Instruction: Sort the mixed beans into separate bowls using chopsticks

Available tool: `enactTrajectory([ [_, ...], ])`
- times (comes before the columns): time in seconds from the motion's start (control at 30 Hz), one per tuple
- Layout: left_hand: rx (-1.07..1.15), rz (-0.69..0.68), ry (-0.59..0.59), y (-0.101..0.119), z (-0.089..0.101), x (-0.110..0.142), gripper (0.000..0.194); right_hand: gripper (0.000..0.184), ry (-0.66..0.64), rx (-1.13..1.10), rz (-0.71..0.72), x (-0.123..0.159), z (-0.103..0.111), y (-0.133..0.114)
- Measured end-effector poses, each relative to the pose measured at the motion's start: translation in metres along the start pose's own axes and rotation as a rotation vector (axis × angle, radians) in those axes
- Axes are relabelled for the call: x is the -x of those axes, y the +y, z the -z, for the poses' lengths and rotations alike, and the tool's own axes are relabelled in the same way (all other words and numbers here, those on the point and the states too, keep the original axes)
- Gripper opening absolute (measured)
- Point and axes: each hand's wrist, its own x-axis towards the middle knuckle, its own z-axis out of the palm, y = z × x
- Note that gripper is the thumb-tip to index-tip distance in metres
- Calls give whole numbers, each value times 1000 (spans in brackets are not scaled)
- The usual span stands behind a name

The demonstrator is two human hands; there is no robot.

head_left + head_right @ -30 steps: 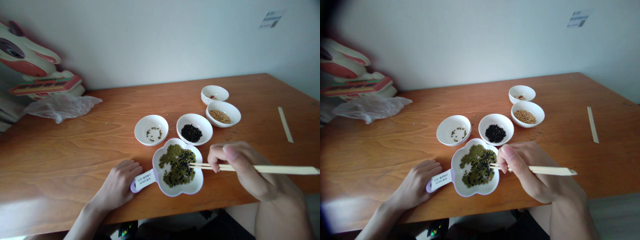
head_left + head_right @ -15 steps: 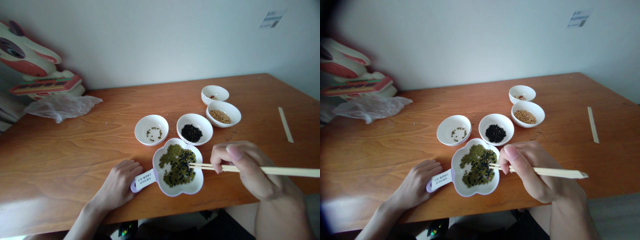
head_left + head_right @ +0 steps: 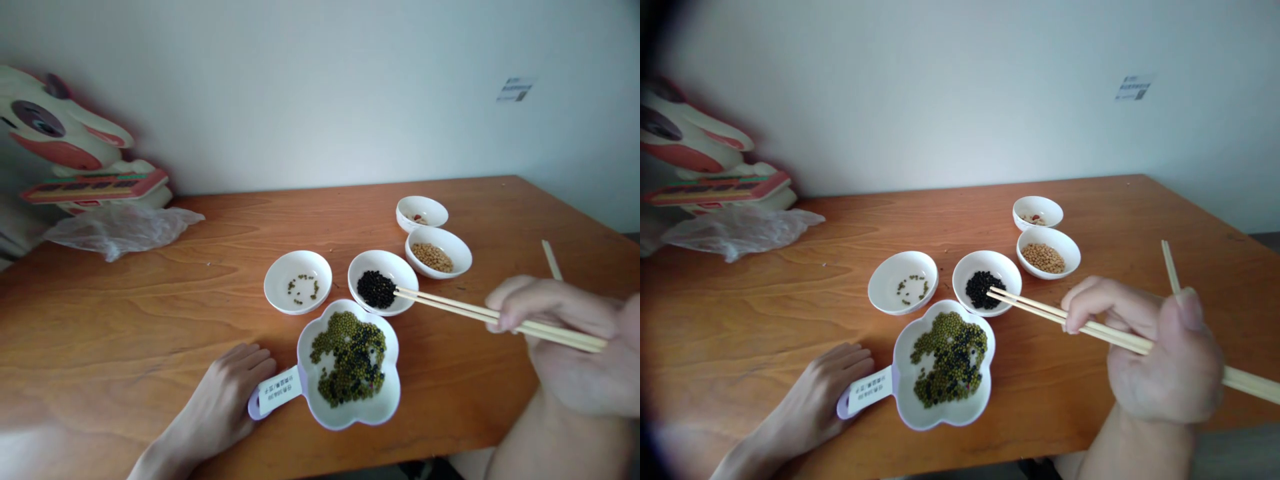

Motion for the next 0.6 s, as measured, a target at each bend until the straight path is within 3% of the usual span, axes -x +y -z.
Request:
enactTrajectory([
  [0.13,-4,-19,3,-1,-1,0,27,78,41,86,-122,-1,2,4],
  [0.33,14,-1,6,1,1,0,25,78,-19,85,-176,9,2,-17],
  [0.4,22,6,8,2,1,-1,25,77,-127,61,-200,14,-4,-24],
  [0.53,32,7,13,2,2,-3,25,70,-472,48,-219,20,-22,-31],
  [0.6,26,12,5,3,3,-3,22,66,-550,59,-219,19,-30,-32],
])
